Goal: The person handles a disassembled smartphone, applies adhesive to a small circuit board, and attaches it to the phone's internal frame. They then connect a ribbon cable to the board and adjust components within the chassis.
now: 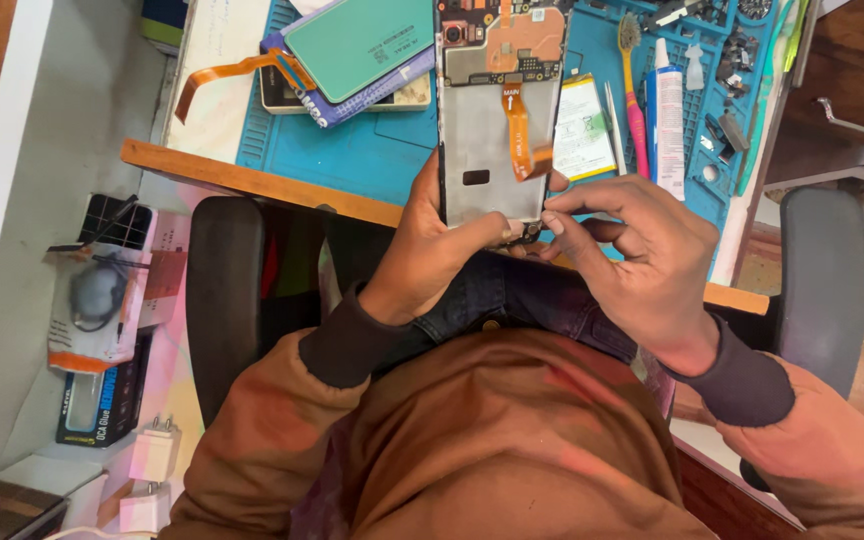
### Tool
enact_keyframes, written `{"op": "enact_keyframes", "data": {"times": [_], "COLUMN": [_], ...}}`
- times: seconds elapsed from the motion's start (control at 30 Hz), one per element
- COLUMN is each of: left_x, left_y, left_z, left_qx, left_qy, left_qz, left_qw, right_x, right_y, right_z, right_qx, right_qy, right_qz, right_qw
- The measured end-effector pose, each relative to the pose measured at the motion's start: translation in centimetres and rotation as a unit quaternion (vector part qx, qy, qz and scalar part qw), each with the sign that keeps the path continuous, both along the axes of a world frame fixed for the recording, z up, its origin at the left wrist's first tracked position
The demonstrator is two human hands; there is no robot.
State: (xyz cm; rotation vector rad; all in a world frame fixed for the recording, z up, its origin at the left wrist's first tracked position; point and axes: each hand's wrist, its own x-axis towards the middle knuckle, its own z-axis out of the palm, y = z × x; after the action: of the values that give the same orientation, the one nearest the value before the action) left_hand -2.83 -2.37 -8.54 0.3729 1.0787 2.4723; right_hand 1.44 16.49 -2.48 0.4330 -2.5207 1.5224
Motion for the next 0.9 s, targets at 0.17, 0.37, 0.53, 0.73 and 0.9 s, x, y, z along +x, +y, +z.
{"op": "enact_keyframes", "data": {"times": [0.17, 0.37, 0.53, 0.73, 0.9], "left_x": [0.1, 0.4, 0.3, 0.2, 0.5], "left_y": [-0.3, -0.2, -0.6, -0.2, -0.3], "left_z": [-0.1, -0.6, -0.7, -0.3, 0.0], "left_qx": [0.005, 0.010, 0.004, -0.084, -0.031], "left_qy": [-0.012, -0.018, 0.061, 0.063, 0.049], "left_qz": [-0.007, -0.004, -0.021, -0.017, 0.009], "left_qw": [1.000, 1.000, 0.998, 0.994, 0.998], "right_x": [0.1, 0.0, 0.0, 0.0, 0.1], "right_y": [-0.3, -0.4, -0.4, -0.3, 0.0], "right_z": [0.2, 0.3, 0.4, 0.4, -0.6], "right_qx": [0.015, 0.084, 0.088, 0.073, -0.107], "right_qy": [0.009, 0.042, 0.047, 0.040, -0.082], "right_qz": [-0.003, -0.020, -0.020, -0.016, 0.023], "right_qw": [1.000, 0.995, 0.995, 0.996, 0.991]}}
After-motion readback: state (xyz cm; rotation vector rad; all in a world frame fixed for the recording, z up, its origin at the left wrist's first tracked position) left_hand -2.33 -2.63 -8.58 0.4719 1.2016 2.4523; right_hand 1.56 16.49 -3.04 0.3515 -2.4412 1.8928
